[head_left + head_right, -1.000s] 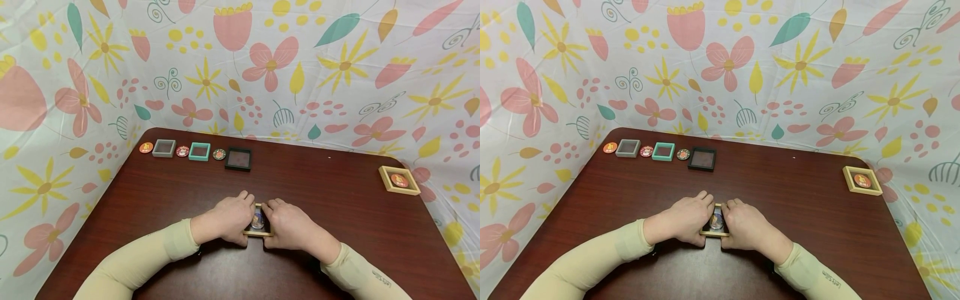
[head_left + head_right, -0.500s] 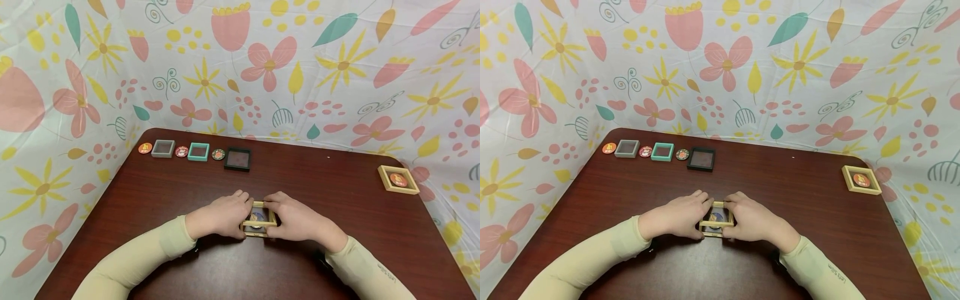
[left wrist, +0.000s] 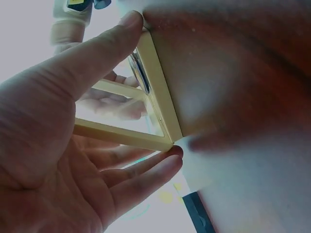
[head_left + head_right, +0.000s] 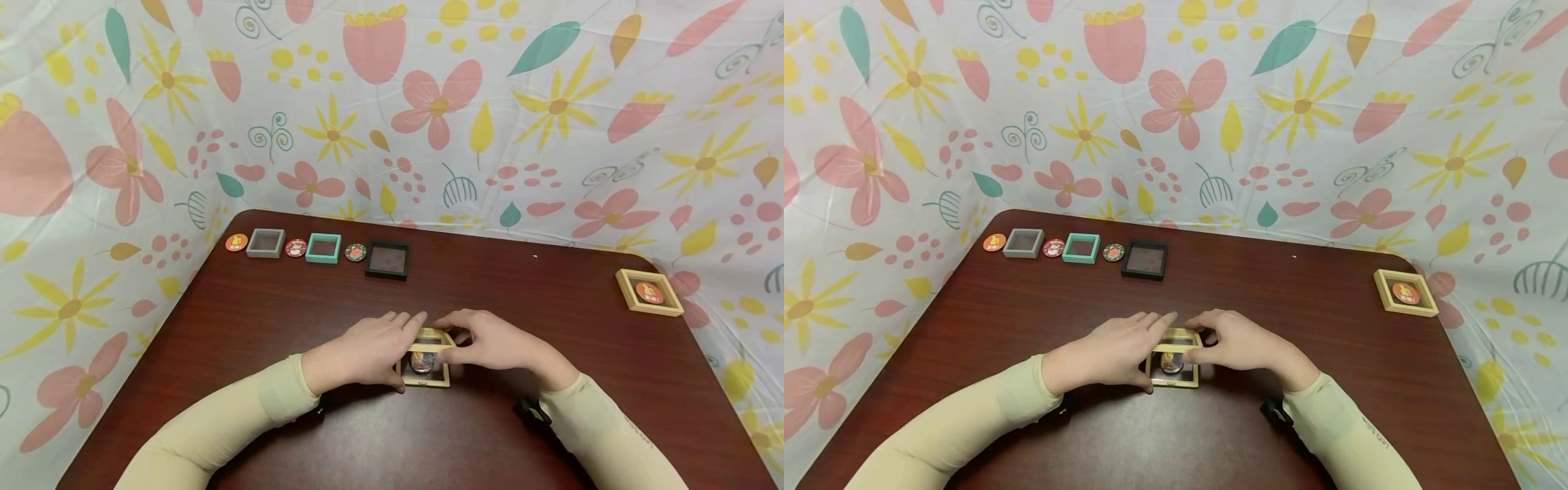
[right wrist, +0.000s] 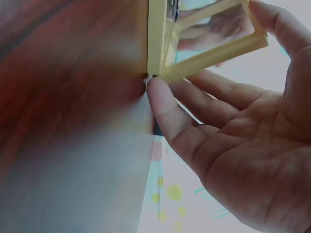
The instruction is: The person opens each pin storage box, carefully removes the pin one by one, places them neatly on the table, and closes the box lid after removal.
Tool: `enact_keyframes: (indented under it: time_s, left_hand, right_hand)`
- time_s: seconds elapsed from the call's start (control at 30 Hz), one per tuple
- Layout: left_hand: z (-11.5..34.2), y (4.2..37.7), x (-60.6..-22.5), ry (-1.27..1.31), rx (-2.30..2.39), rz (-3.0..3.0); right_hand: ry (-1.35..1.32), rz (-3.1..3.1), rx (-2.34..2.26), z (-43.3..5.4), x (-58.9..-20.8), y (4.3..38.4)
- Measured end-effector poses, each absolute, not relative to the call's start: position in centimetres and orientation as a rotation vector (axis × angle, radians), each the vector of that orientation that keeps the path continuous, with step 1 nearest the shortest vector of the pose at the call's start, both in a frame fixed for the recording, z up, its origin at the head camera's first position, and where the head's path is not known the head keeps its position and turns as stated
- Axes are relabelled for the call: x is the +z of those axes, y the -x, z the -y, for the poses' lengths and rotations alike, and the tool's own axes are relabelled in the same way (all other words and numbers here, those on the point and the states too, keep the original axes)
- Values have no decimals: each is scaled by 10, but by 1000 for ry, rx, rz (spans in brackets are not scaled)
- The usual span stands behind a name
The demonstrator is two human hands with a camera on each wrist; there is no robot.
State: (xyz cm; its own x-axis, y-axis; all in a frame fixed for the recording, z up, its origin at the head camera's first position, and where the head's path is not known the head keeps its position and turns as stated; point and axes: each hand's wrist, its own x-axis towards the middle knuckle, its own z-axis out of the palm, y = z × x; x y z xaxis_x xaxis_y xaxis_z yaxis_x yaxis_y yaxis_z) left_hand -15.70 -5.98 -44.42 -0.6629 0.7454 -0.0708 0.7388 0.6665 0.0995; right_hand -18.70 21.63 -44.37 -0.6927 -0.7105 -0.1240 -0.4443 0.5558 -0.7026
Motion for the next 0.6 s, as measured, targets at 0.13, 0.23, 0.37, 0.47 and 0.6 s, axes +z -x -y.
enact_keyframes:
  time_s: [0.13,0.23,0.37,0.47,0.6]
  left_hand:
    - [60,156,-447,-1263,167,-2798]
    - [62,157,-449,-1292,222,-2813]
    - [65,157,-451,-1319,289,-2809]
    - [66,158,-452,-1294,328,-2793]
    - [67,159,-452,-1240,361,-2774]
  right_hand:
    - [851,-2376,-955,-222,-443,191]
    - [806,-2384,-962,-223,-442,193]
    - [754,-2412,-971,-224,-444,196]
    - [724,-2426,-973,-225,-445,198]
    - [684,-2415,-990,-226,-447,200]
